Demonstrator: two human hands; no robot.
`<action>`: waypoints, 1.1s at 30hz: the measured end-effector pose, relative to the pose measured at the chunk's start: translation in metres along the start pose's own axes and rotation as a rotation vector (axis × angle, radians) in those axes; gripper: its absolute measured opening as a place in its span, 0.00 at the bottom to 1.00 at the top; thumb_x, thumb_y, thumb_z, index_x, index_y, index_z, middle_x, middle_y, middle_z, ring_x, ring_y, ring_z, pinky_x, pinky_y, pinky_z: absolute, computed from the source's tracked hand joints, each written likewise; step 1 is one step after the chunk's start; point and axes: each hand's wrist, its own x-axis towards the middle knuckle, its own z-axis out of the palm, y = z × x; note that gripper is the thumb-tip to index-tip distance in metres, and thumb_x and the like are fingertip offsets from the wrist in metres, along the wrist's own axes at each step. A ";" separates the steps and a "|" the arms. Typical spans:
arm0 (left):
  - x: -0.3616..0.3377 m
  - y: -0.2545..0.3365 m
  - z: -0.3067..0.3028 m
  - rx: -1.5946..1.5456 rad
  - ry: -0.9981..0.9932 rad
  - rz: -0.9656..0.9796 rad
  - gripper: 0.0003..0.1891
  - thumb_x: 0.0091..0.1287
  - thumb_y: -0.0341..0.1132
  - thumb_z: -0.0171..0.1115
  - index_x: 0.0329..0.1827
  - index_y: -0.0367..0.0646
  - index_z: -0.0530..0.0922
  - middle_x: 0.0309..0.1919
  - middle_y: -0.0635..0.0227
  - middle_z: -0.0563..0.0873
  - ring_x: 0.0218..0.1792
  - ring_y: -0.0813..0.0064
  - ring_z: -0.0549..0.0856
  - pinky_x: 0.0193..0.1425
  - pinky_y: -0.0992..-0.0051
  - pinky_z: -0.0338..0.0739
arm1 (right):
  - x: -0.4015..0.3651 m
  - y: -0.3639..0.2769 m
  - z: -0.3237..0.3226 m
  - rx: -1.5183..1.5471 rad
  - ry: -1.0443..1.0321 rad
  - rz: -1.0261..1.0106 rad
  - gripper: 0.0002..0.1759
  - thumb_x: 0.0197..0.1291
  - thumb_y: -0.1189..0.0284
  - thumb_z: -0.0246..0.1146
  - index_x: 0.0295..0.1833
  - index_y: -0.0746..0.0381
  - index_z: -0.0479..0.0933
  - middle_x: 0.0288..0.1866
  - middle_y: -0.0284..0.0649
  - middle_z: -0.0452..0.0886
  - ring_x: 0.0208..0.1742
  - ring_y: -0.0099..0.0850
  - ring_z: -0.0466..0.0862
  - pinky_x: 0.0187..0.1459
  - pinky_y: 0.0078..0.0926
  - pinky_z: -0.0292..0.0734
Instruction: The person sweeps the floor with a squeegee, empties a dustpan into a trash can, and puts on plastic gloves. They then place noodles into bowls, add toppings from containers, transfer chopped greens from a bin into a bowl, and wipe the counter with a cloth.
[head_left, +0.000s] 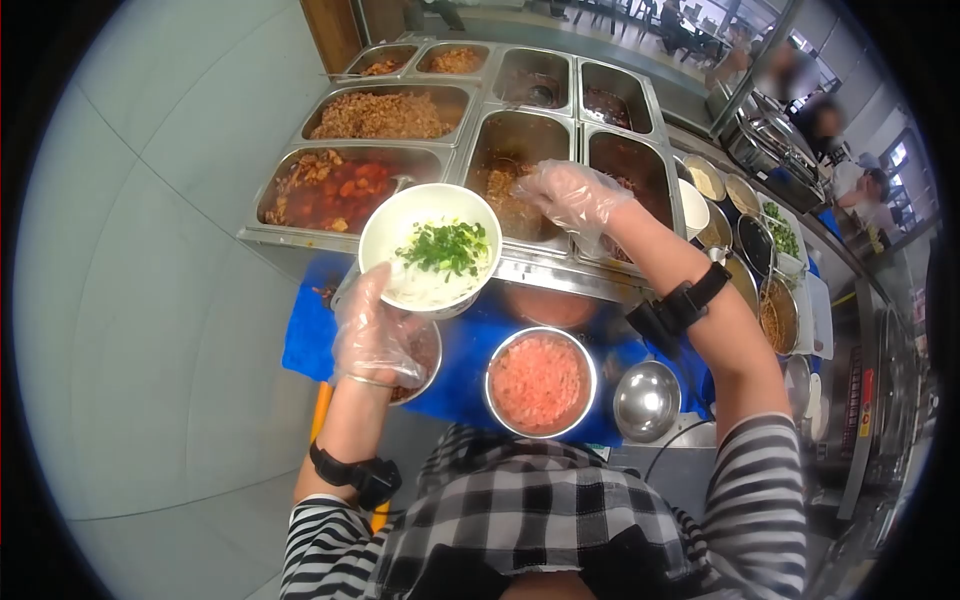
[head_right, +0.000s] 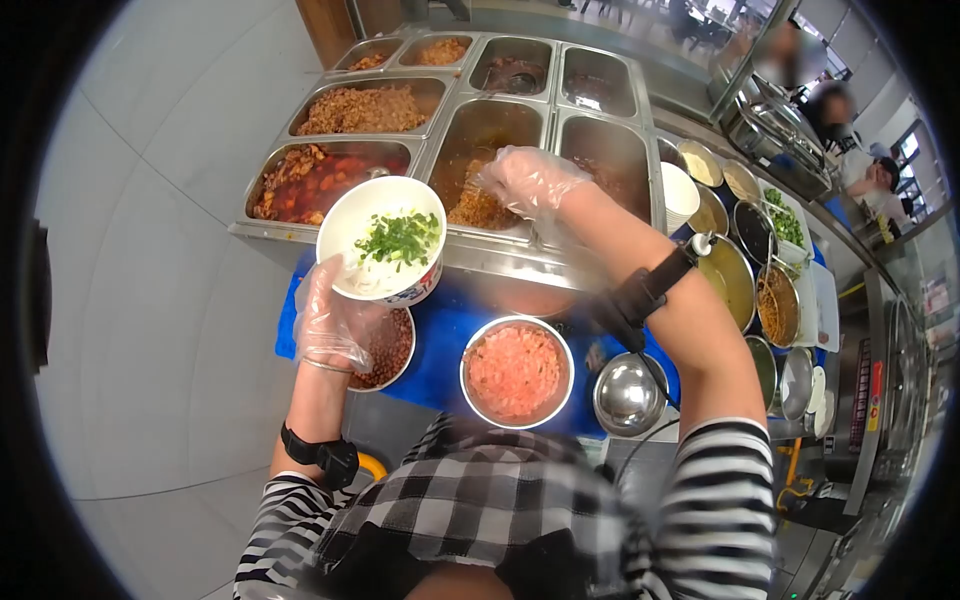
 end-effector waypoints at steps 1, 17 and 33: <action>0.000 0.000 -0.001 0.004 0.003 -0.001 0.29 0.60 0.42 0.57 0.61 0.36 0.63 0.56 0.57 0.73 0.56 0.61 0.74 0.58 0.58 0.70 | 0.001 -0.002 0.000 0.077 0.033 -0.023 0.12 0.59 0.66 0.54 0.42 0.60 0.78 0.32 0.43 0.78 0.35 0.39 0.78 0.37 0.32 0.73; -0.009 -0.002 0.010 0.047 0.012 -0.015 0.30 0.58 0.45 0.59 0.60 0.39 0.64 0.56 0.59 0.73 0.56 0.61 0.74 0.56 0.57 0.71 | -0.089 0.012 -0.027 1.551 0.535 0.680 0.12 0.55 0.71 0.57 0.38 0.69 0.77 0.27 0.38 0.76 0.26 0.22 0.75 0.31 0.20 0.72; 0.026 -0.020 0.055 0.110 0.043 0.018 0.20 0.58 0.44 0.62 0.49 0.44 0.70 0.40 0.65 0.78 0.37 0.74 0.80 0.27 0.76 0.74 | -0.120 -0.036 -0.130 1.317 0.794 0.408 0.13 0.61 0.71 0.54 0.45 0.71 0.74 0.36 0.37 0.79 0.33 0.22 0.79 0.31 0.13 0.72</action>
